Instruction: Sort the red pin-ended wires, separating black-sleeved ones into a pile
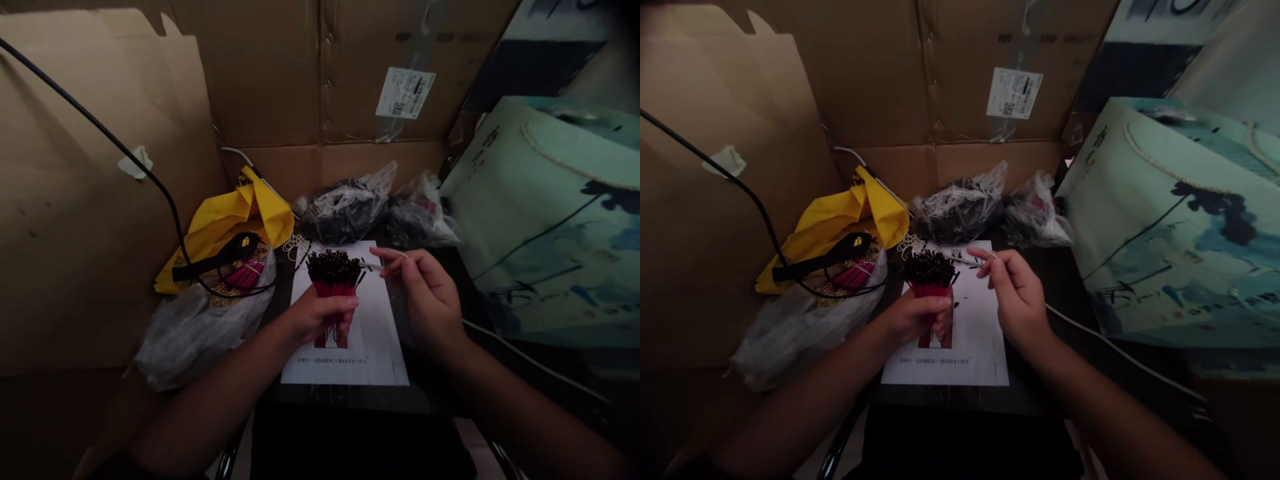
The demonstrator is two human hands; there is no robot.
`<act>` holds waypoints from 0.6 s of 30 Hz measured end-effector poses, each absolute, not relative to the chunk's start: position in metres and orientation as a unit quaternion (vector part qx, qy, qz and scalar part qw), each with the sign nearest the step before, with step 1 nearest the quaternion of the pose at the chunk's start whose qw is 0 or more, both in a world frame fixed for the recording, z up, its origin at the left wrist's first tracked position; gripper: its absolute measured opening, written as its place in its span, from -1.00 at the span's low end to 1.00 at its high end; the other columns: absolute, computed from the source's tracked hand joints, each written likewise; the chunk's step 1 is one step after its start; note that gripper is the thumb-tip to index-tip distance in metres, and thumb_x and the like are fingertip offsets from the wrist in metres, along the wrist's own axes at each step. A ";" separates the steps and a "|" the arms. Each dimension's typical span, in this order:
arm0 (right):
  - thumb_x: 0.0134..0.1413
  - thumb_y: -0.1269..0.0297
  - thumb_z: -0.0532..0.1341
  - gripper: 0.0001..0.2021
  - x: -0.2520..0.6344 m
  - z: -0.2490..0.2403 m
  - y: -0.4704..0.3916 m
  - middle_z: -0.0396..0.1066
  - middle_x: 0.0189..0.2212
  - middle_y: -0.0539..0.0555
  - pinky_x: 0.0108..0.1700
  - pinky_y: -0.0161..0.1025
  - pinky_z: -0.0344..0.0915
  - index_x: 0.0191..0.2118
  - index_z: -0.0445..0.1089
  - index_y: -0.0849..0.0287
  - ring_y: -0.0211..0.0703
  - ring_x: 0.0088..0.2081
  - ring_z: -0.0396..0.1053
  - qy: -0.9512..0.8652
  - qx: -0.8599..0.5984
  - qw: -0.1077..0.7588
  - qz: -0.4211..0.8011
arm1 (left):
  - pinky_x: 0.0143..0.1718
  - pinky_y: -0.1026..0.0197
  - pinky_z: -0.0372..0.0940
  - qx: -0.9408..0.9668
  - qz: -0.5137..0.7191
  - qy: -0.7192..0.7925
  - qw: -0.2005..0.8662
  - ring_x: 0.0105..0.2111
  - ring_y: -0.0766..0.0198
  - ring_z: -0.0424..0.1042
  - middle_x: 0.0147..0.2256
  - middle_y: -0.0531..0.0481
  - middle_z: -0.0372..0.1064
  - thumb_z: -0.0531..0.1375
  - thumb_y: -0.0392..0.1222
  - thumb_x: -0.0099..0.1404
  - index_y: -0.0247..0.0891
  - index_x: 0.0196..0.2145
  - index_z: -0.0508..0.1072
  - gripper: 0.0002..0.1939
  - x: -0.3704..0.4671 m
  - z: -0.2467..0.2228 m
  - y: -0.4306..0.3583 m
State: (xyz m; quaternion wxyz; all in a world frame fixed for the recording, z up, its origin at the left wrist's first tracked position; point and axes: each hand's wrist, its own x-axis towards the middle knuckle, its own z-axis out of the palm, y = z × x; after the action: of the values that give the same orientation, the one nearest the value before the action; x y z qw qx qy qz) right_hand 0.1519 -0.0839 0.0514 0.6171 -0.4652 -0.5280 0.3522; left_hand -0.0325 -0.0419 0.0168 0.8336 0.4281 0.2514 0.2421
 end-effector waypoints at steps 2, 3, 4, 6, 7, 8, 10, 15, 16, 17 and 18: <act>0.35 0.17 0.08 -0.79 0.150 0.064 -0.074 0.44 0.06 0.13 0.12 -0.04 0.25 -0.29 0.35 0.11 -0.05 0.09 0.36 -0.574 -0.441 0.602 0.337 | -0.62 0.30 0.26 0.421 0.231 0.239 0.844 -0.69 0.40 0.25 -0.68 0.12 0.22 0.30 -0.08 0.14 -0.30 -0.58 0.36 -0.70 -0.032 0.017 -0.042; 0.35 0.15 0.07 -0.79 0.149 0.070 -0.068 0.40 0.12 0.12 0.14 -0.03 0.25 -0.27 0.34 0.10 -0.07 0.08 0.36 -0.595 -0.431 0.589 0.336 | -0.63 0.31 0.24 0.423 0.221 0.237 0.847 -0.71 0.40 0.24 -0.69 0.13 0.21 0.30 -0.08 0.13 -0.30 -0.59 0.35 -0.70 -0.032 0.017 -0.042; 0.36 0.13 0.05 -0.78 0.147 0.075 -0.062 0.37 0.15 0.10 0.13 -0.04 0.26 -0.25 0.33 0.09 -0.09 0.06 0.37 -0.611 -0.421 0.578 0.339 | -0.65 0.31 0.22 0.427 0.209 0.236 0.847 -0.72 0.40 0.23 -0.70 0.12 0.21 0.30 -0.09 0.13 -0.30 -0.60 0.35 -0.70 -0.033 0.018 -0.041; 0.37 0.07 0.01 -0.75 0.140 0.081 -0.049 0.37 0.14 0.10 0.11 -0.07 0.28 -0.20 0.32 0.08 -0.13 0.03 0.38 -0.640 -0.398 0.555 0.354 | -0.66 0.32 0.20 0.441 0.191 0.235 0.845 -0.73 0.40 0.22 -0.71 0.11 0.22 0.30 -0.09 0.13 -0.30 -0.61 0.34 -0.69 -0.033 0.019 -0.041; 0.37 0.05 -0.01 -0.73 0.135 0.083 -0.044 0.37 0.13 0.10 0.11 -0.08 0.29 -0.18 0.31 0.08 -0.14 0.02 0.38 -0.652 -0.382 0.547 0.359 | -0.66 0.32 0.19 0.446 0.186 0.236 0.843 -0.73 0.40 0.22 -0.72 0.10 0.23 0.30 -0.09 0.13 -0.30 -0.62 0.34 -0.69 -0.033 0.019 -0.041; 0.37 0.03 -0.04 -0.71 0.130 0.084 -0.039 0.37 0.12 0.11 0.10 -0.09 0.29 -0.17 0.30 0.08 -0.14 0.03 0.38 -0.664 -0.365 0.541 0.365 | -0.66 0.32 0.19 0.451 0.181 0.238 0.841 -0.73 0.40 0.23 -0.72 0.09 0.24 0.30 -0.08 0.12 -0.30 -0.61 0.35 -0.69 -0.033 0.019 -0.041; 0.38 0.00 -0.08 -0.69 0.119 0.084 -0.034 0.37 0.11 0.12 0.11 -0.08 0.29 -0.17 0.26 0.08 -0.13 0.04 0.37 -0.683 -0.334 0.534 0.370 | -0.66 0.31 0.18 0.454 0.178 0.248 0.837 -0.72 0.38 0.25 -0.71 0.07 0.26 0.32 -0.06 0.11 -0.31 -0.60 0.37 -0.69 -0.033 0.020 -0.042; 0.35 -0.04 -0.05 -0.73 0.119 0.075 -0.042 0.25 0.19 0.16 0.13 0.02 0.28 -0.11 0.16 0.03 -0.03 0.12 0.32 -0.675 -0.337 0.611 0.239 | -0.62 0.28 0.22 0.402 0.238 0.252 0.848 -0.69 0.37 0.27 -0.68 0.07 0.24 0.35 -0.08 0.05 -0.32 -0.61 0.36 -0.69 -0.030 0.022 -0.042; 0.29 -0.09 0.02 -0.70 0.123 0.070 -0.047 0.20 0.23 0.18 0.16 0.06 0.25 -0.10 0.14 0.02 0.03 0.16 0.29 -0.682 -0.343 0.617 0.193 | -0.61 0.29 0.22 0.391 0.254 0.252 0.848 -0.68 0.39 0.26 -0.67 0.09 0.23 0.35 -0.07 0.05 -0.31 -0.61 0.35 -0.68 -0.029 0.023 -0.042; 0.19 -0.13 0.14 -0.63 0.127 0.064 -0.053 0.13 0.27 0.20 0.18 0.11 0.23 -0.09 0.13 0.01 0.10 0.20 0.24 -0.702 -0.348 0.601 0.156 | -0.60 0.30 0.21 0.383 0.267 0.254 0.847 -0.67 0.40 0.25 -0.67 0.10 0.21 0.34 -0.05 0.06 -0.31 -0.61 0.34 -0.67 -0.029 0.024 -0.042; 0.06 -0.15 0.26 -0.52 0.130 0.056 -0.060 0.08 0.30 0.23 0.20 0.17 0.20 -0.08 0.12 0.00 0.18 0.23 0.20 -0.724 -0.352 0.579 0.130 | -0.58 0.31 0.21 0.377 0.279 0.258 0.845 -0.65 0.41 0.25 -0.66 0.11 0.20 0.33 -0.04 0.07 -0.30 -0.61 0.33 -0.66 -0.029 0.024 -0.042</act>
State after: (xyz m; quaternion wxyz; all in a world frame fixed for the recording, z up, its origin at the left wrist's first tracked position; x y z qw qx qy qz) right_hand 0.1299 -0.0601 0.0562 0.5785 -0.3524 -0.7241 0.1296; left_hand -0.0288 -0.0416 0.0242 0.8448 0.3771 0.2576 0.2789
